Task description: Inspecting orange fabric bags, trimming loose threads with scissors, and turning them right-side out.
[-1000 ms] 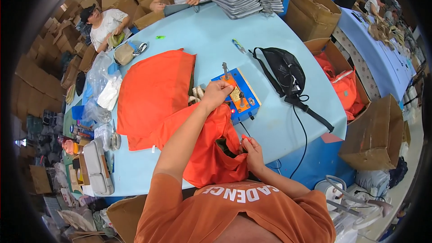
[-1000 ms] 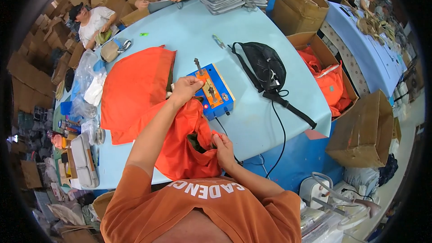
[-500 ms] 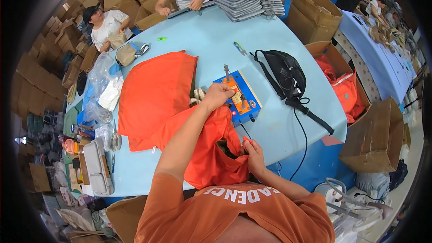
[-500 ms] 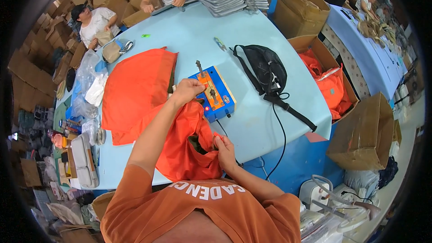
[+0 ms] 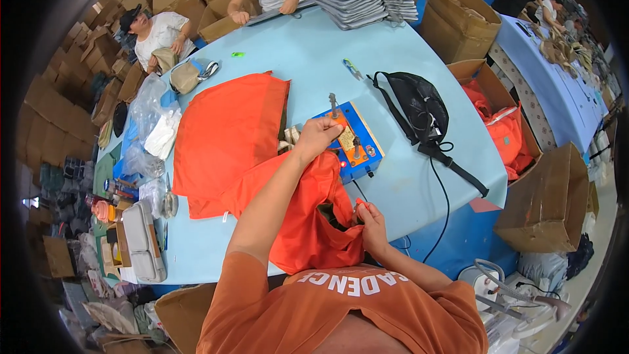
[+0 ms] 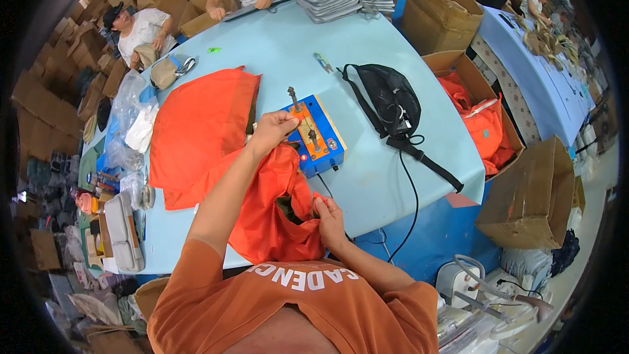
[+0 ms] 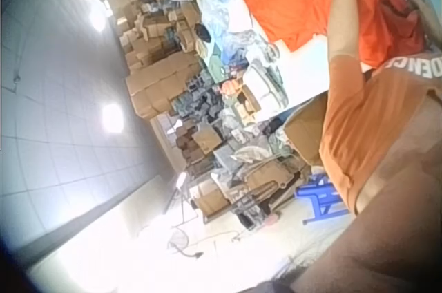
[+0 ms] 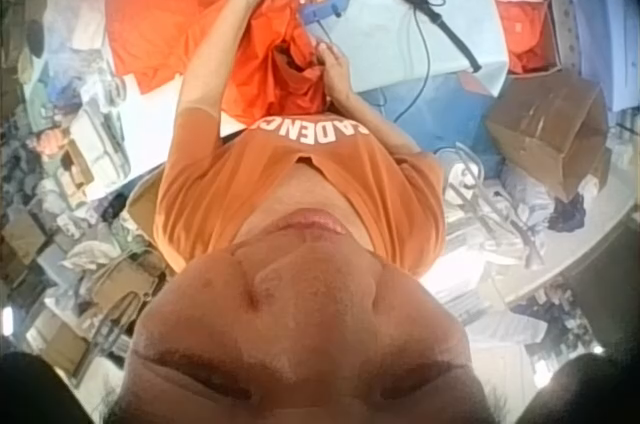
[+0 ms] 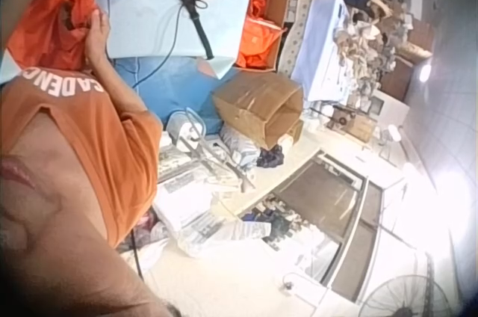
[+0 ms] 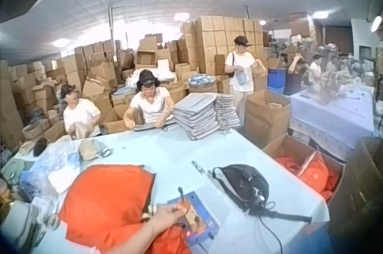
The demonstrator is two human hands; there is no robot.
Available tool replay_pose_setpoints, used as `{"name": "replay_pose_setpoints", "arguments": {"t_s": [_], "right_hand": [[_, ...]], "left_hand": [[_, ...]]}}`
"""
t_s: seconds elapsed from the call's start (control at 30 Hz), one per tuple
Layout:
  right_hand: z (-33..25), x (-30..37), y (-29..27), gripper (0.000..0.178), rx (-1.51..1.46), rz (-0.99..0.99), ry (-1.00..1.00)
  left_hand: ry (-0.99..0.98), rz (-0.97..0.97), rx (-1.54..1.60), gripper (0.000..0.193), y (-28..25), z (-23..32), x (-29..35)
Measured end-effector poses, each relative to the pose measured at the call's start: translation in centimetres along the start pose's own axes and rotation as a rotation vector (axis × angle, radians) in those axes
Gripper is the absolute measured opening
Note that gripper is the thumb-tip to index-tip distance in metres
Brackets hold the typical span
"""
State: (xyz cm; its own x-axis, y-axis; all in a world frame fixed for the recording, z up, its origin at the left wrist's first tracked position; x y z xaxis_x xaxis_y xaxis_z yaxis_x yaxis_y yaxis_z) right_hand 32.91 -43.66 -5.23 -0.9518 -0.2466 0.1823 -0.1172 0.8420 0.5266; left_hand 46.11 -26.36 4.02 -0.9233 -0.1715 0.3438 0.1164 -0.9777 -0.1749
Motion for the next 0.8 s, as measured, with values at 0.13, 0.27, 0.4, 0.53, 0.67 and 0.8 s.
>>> {"name": "replay_pose_setpoints", "arguments": {"t_s": [0.13,0.27,0.4,0.53,0.67,0.8], "right_hand": [[0.48,-0.15,-0.13,0.017,-0.007,-0.019,0.001],[0.55,-0.14,-0.08,0.017,-0.017,-0.017,0.007],[0.65,-0.19,-0.23,0.016,-0.001,-0.02,-0.005],[0.71,-0.17,-0.22,0.018,0.01,0.004,0.006],[0.4,-0.15,-0.22,0.017,0.022,0.021,-0.01],[0.05,-0.21,-0.08,0.016,0.015,0.028,-0.025]], "left_hand": [[0.029,0.036,-0.02,0.015,0.14,0.23,0.18],[0.089,0.095,-0.085,0.015,0.04,0.2,-0.04],[0.06,0.099,-0.067,0.016,-0.01,-0.18,-0.1],[0.075,0.118,-0.054,0.017,-0.19,-0.13,0.14],[0.073,0.161,-0.184,0.019,-0.34,-0.36,-0.1],[0.102,0.176,-0.242,0.02,-0.36,-0.14,-0.23]]}}
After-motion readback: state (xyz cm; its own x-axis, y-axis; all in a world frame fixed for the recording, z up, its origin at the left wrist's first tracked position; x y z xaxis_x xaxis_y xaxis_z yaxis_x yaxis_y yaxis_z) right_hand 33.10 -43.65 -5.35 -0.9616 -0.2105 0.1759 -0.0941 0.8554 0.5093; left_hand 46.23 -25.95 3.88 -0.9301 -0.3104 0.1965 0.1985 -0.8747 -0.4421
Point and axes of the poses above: each hand's wrist, its own x-axis away from the middle knuckle, its own y-axis out of the palm, z = x × y, the point moved 10 cm from there along -x, towards the middle knuckle, and after that the axes turned 11 degrees about -y, right-handed, at the moved point
